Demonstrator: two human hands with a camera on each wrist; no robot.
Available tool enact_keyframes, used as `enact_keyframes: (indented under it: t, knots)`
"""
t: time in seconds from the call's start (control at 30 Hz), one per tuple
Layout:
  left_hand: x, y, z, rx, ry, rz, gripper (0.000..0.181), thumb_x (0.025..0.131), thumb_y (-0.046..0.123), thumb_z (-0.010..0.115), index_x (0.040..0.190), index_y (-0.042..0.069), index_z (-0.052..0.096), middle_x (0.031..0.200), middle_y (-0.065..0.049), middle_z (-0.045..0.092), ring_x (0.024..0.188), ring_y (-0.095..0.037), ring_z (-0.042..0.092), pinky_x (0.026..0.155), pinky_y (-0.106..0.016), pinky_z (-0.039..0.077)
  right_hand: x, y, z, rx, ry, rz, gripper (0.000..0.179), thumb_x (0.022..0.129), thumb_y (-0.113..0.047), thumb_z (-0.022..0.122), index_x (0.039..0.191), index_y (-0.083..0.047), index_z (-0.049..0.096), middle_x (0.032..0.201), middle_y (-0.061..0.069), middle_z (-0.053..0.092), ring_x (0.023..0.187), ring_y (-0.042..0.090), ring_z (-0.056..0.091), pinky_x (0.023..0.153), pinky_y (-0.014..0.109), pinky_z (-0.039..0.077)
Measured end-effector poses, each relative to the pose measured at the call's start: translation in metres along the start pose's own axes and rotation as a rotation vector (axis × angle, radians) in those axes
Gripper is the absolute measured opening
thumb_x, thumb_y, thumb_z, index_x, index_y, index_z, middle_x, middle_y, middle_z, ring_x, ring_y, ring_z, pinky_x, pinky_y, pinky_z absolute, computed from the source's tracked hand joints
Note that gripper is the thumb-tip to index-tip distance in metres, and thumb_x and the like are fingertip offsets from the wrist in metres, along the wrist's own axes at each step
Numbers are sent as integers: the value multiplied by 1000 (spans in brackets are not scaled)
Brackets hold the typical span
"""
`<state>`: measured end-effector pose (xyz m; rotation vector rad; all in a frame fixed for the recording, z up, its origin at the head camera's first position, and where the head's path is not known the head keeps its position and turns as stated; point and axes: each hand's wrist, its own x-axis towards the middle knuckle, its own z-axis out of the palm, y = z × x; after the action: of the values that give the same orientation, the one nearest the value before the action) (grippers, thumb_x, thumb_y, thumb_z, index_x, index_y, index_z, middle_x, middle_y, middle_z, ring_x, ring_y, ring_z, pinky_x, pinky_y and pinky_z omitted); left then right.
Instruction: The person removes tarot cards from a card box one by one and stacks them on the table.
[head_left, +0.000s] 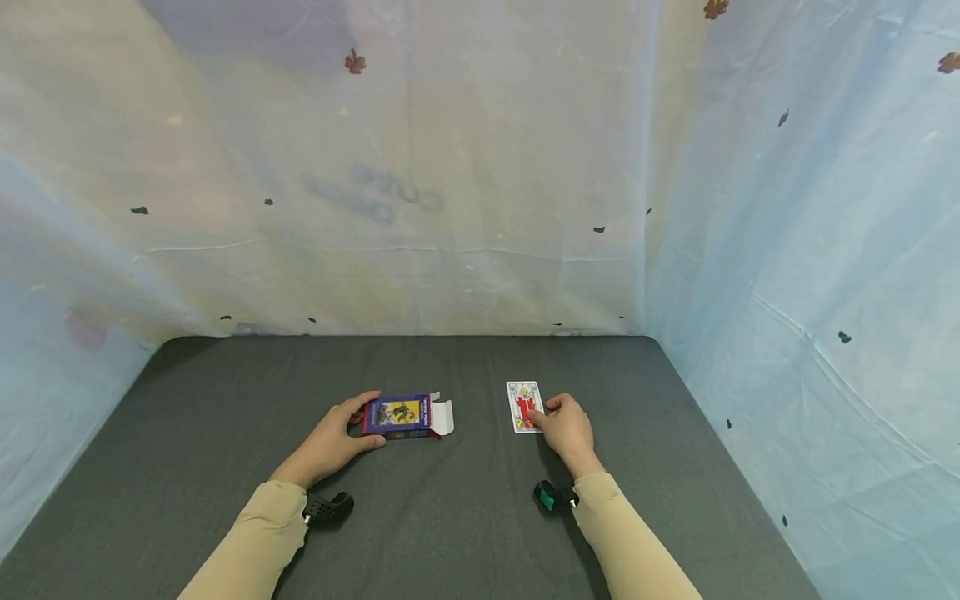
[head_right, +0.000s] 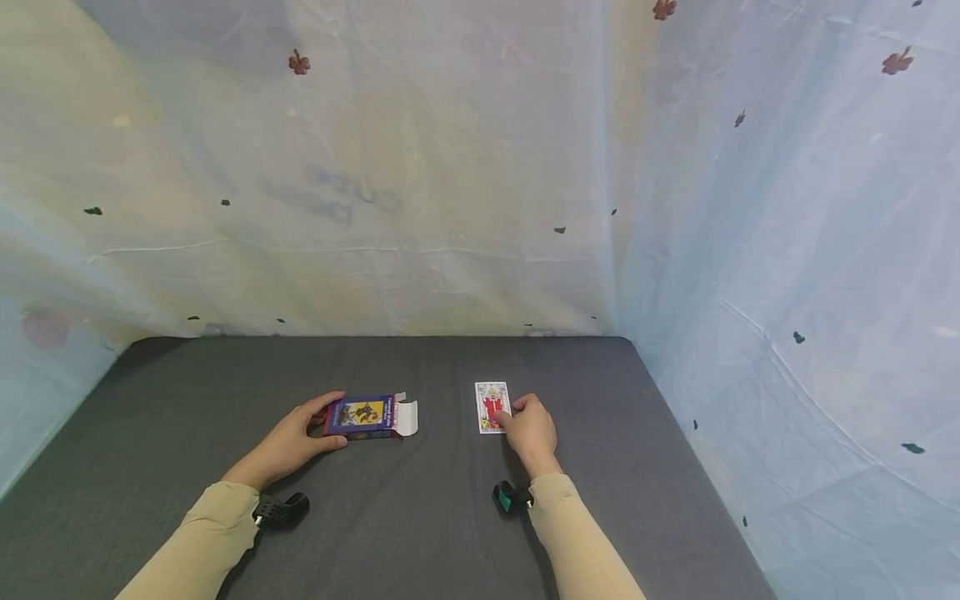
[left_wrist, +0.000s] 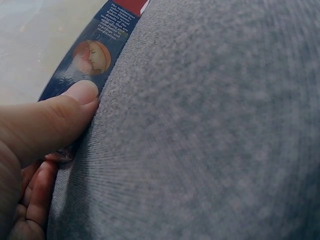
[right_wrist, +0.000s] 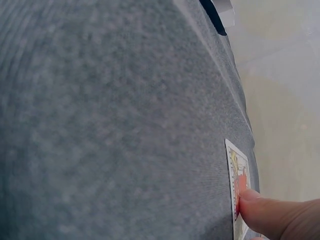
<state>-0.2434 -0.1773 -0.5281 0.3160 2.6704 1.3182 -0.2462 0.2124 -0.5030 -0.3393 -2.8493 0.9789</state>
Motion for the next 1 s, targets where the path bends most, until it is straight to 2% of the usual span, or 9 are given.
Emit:
enact_keyframes:
  t: [0.33,0.6,0.77,1.0]
  knots:
    - [1,1,0,-3,-7,-12,87,78,46,78,151,26,34,136,-16,43,121,-35,45,94,-56,40,1,0,-2,-4,3,5,37,84,-32,76,99,-2,61,76,4,59,67,19,53,62,36,41]
    - [1,-1,0,4,-1,-1,87,78,47,78,150,26,35,136,-17,42,120,-35,45,94,-55,40,-1,-10,1,71,42,10,39,87,-33,72,107,-2,60,83,7,59,68,21,54,61,36,43]
    - [1,-1,0,9,1,0,87,78,47,78,150,26,35,136,-17,42,121,-36,45,94,-56,40,-8,-34,5,175,46,-88,42,89,-32,72,115,-2,59,90,6,60,72,19,56,60,33,46]
    - [1,-1,1,12,5,5,86,79,43,78,150,25,35,137,-17,43,120,-36,46,93,-56,40,-20,-72,24,307,-75,-224,40,90,-33,70,117,-5,60,95,2,62,80,16,56,64,32,47]
